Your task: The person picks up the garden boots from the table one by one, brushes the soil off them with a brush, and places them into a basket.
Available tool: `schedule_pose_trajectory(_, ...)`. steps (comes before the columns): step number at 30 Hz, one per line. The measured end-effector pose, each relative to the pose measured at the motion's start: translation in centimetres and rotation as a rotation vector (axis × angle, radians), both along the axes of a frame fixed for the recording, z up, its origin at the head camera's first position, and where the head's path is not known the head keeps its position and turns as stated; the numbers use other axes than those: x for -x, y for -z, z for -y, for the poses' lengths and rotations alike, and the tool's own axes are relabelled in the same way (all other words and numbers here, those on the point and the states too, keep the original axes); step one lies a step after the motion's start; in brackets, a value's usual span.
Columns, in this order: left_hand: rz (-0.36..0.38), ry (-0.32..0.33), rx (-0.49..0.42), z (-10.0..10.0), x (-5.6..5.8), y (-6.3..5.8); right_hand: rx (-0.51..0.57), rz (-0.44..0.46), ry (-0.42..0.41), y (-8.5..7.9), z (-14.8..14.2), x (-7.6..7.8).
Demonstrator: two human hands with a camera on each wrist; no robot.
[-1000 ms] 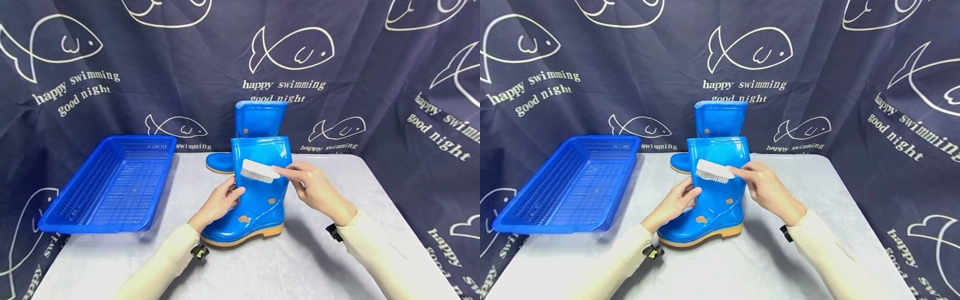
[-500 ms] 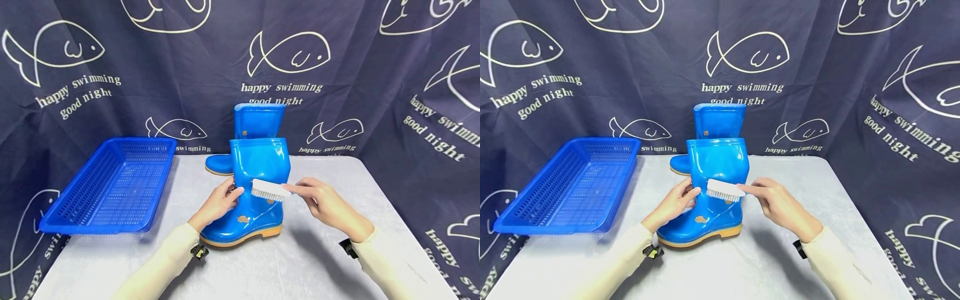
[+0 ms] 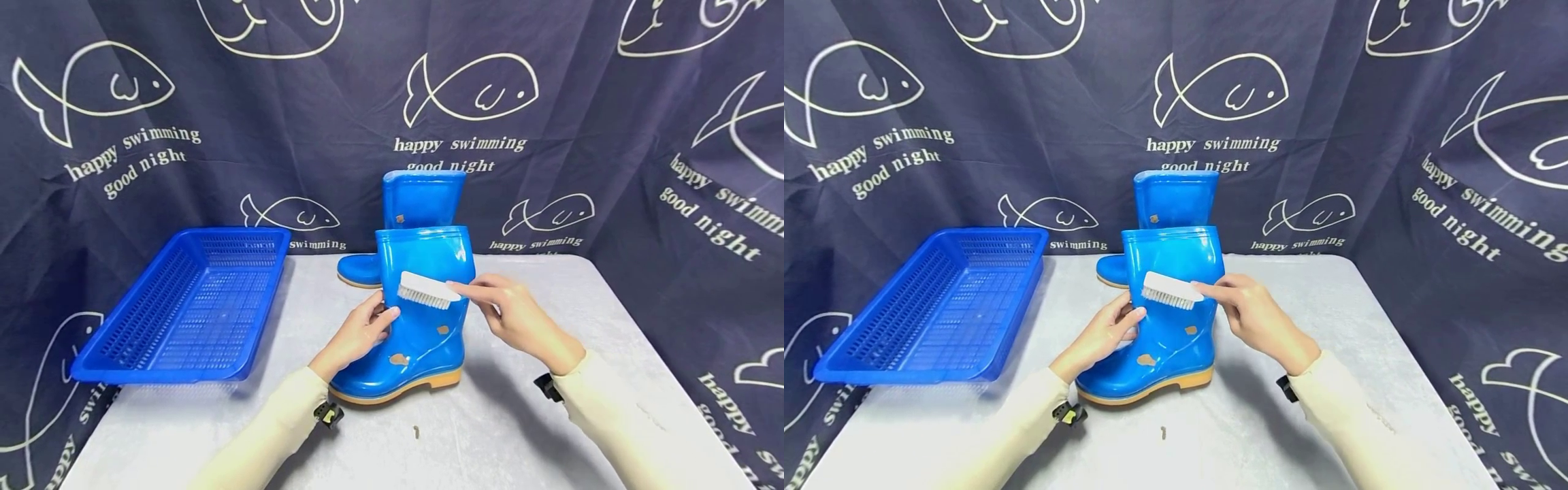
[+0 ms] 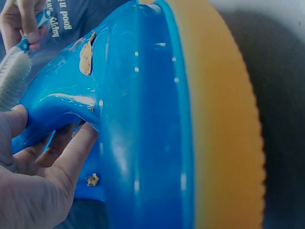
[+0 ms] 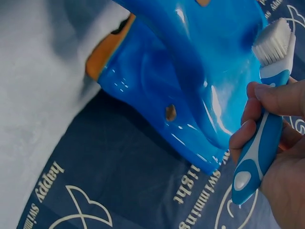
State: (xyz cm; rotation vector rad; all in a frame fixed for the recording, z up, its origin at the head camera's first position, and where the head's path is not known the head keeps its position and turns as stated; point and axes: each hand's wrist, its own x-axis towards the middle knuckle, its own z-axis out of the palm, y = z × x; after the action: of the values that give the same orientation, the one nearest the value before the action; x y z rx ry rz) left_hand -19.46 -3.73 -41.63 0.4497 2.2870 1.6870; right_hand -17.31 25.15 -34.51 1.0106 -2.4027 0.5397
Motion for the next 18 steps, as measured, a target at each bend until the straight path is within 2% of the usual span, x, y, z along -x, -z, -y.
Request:
schedule_pose_trajectory(3,0.004,-0.02,0.002,0.0,0.2,0.1,-0.026,0.016,-0.018,0.9,0.1,-0.1)
schedule_pose_trajectory(10,-0.002,-0.045,0.064,-0.1,1.1,0.2,-0.074,0.158,0.013,2.8,-0.4,-1.5)
schedule_pose_trajectory(14,-0.024,-0.056,0.058,-0.1,1.9,0.1,-0.004,0.118,0.033,2.9,-0.7,-1.5)
schedule_pose_trajectory(18,-0.02,-0.04,0.052,-0.2,2.5,-0.2,0.066,0.09,0.111,2.6,-1.7,-1.4)
